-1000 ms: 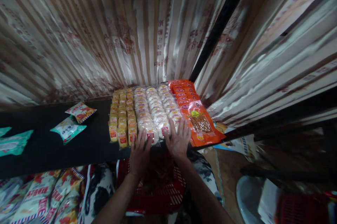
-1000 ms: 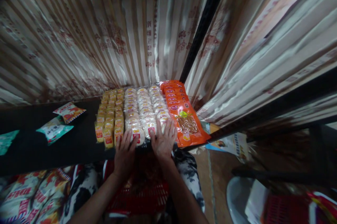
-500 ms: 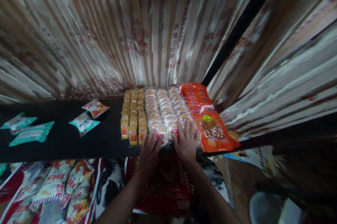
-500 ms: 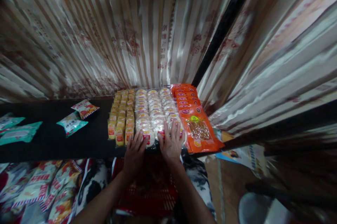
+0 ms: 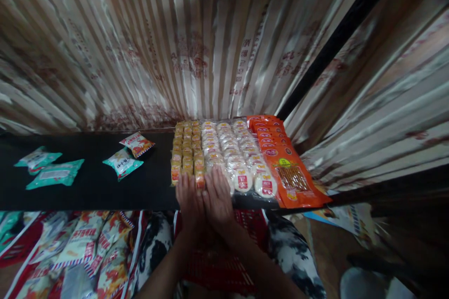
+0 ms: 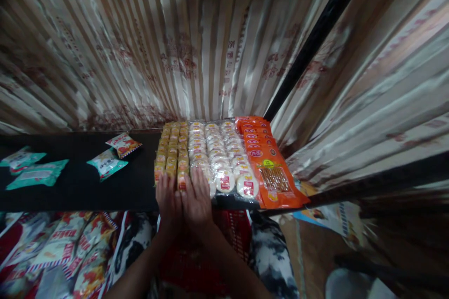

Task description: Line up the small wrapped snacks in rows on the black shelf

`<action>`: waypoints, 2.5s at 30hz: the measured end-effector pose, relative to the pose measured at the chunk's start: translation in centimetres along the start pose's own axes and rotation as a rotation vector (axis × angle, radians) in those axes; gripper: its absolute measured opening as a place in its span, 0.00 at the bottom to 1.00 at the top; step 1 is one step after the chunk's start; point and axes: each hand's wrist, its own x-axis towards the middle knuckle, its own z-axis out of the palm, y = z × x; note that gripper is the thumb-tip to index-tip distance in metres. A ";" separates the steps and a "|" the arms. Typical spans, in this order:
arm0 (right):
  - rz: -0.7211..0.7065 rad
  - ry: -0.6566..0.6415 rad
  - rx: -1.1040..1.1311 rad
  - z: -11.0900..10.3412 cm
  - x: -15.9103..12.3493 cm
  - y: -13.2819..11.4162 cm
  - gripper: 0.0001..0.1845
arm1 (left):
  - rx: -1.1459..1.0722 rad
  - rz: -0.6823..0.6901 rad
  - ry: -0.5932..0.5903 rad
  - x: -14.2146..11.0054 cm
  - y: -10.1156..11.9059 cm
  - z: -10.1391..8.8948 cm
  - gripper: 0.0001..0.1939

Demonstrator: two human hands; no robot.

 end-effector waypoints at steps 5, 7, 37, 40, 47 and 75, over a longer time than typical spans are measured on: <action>0.003 -0.057 0.031 2.0 1.5 -1.9 0.28 | -0.084 -0.221 0.051 1.8 -3.1 -0.7 0.23; 0.011 -0.085 0.025 2.3 2.7 -2.0 0.26 | -0.111 -0.290 0.050 2.4 -4.1 -0.6 0.22; 0.102 -0.230 -0.018 4.5 6.7 -1.9 0.26 | -0.438 -0.688 -0.292 6.4 -4.8 1.0 0.28; 0.096 -0.207 -0.027 4.8 6.6 -1.7 0.25 | -0.433 -0.664 -0.299 6.1 -4.9 1.2 0.28; 0.078 -0.207 -0.039 4.6 6.8 -1.9 0.25 | -0.410 -0.588 -0.269 5.7 -5.4 1.8 0.29; -0.020 -0.557 -0.036 7.2 16.8 2.8 0.27 | -0.892 -0.871 -0.448 17.1 -9.3 4.4 0.29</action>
